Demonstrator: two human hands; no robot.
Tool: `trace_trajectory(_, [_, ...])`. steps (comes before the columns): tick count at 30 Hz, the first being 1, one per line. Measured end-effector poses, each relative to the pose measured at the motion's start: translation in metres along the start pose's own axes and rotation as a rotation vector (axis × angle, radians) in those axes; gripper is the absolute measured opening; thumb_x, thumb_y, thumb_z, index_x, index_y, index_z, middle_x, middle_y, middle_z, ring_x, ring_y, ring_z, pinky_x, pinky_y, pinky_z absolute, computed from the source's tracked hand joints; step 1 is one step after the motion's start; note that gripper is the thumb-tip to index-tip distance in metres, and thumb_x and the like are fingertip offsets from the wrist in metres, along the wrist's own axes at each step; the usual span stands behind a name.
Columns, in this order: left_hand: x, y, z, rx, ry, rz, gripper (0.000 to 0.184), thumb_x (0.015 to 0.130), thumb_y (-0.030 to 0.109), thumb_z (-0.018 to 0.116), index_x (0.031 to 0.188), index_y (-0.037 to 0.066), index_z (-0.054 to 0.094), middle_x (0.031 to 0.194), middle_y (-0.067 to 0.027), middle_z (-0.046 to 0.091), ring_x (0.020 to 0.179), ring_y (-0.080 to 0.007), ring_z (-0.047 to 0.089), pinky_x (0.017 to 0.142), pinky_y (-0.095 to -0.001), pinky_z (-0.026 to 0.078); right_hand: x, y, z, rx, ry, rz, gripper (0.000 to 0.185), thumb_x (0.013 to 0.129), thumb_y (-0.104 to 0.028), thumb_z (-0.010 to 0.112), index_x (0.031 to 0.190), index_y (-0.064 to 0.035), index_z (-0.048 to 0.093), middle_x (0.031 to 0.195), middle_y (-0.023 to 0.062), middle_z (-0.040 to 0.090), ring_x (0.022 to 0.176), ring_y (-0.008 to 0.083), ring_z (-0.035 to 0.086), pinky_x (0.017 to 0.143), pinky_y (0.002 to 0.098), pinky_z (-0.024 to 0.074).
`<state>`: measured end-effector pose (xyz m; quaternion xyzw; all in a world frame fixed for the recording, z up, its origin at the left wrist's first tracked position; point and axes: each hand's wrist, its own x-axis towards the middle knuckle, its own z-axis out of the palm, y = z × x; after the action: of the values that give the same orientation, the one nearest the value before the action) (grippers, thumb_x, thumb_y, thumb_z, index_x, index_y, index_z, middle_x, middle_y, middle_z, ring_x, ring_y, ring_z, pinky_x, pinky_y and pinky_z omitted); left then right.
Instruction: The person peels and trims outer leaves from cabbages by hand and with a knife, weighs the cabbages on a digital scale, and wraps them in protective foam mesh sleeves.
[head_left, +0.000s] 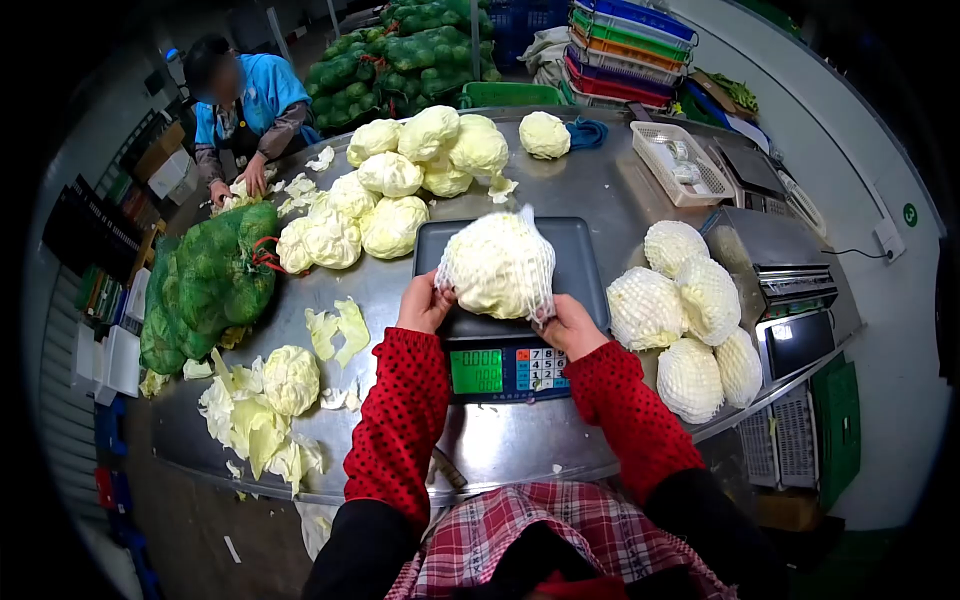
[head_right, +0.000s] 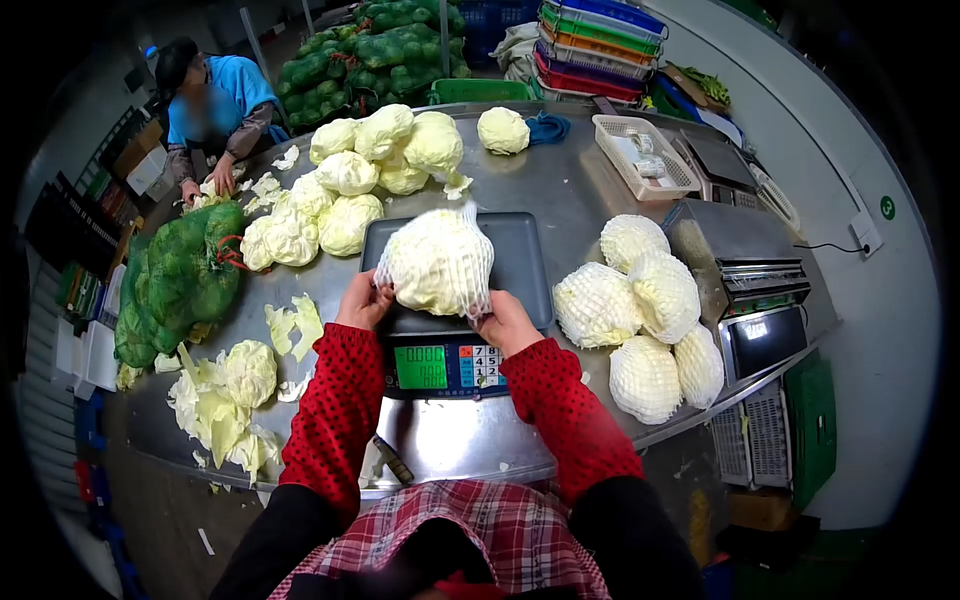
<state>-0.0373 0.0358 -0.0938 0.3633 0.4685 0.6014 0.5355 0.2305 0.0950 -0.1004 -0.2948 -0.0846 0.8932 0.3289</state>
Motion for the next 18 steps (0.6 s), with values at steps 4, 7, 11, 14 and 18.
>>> trace_trajectory(4, [-0.041,0.033,0.029,-0.164,0.275,-0.285,0.027,0.088,0.02,0.058,0.095,-0.006,0.062,0.077,-0.0086,0.063,0.057,-0.0161,0.061,0.048,-0.0284,0.052,-0.078,0.011,0.041,-0.373,0.067,0.033,0.029,0.095,-0.018,0.046,0.105,0.0046,0.06,0.092,0.0188,0.067,0.076,0.0229,0.067,0.064,0.0345,0.0555])
trace_trajectory(7, [-0.062,0.049,0.033,0.178,0.155,-0.254,0.035,0.083,0.027,0.069,0.098,-0.004,0.063,0.08,-0.008,0.064,0.064,-0.0154,0.062,0.056,-0.0287,0.053,-0.105,-0.012,0.044,-1.069,0.226,-0.006,0.054,0.085,-0.039,0.065,0.117,0.0036,0.056,0.097,0.0201,0.064,0.082,0.0239,0.066,0.072,0.036,0.0553])
trace_trajectory(11, [-0.041,0.024,0.042,0.621,0.12,0.18,0.036,0.08,0.018,0.075,0.109,0.0,0.064,0.11,-0.0106,0.06,0.095,-0.0175,0.06,0.085,-0.0273,0.048,-0.087,-0.002,0.07,-1.837,0.294,-1.068,0.069,0.075,-0.044,0.075,0.124,-0.0001,0.054,0.116,0.0193,0.058,0.104,0.0299,0.059,0.087,0.04,0.0485])
trace_trajectory(14, [-0.034,0.019,0.047,0.583,0.007,0.348,0.041,0.079,0.011,0.075,0.117,0.003,0.064,0.141,-0.0137,0.041,0.126,-0.0222,0.046,0.105,-0.0308,0.036,-0.058,0.011,0.063,-1.934,0.259,-1.237,0.057,0.075,-0.041,0.073,0.119,-0.0074,0.061,0.114,0.0159,0.058,0.11,0.0346,0.052,0.092,0.0457,0.0421])
trace_trajectory(18, [-0.037,0.01,0.061,0.592,0.08,0.56,0.029,0.085,0.008,0.068,0.113,0.002,0.064,0.128,-0.0144,0.053,0.118,-0.0214,0.052,0.099,-0.0298,0.04,-0.046,0.015,0.067,-1.829,0.267,-1.545,0.022,0.08,-0.019,0.066,0.098,-0.0065,0.069,0.103,0.0108,0.062,0.097,0.0294,0.057,0.079,0.0405,0.0431])
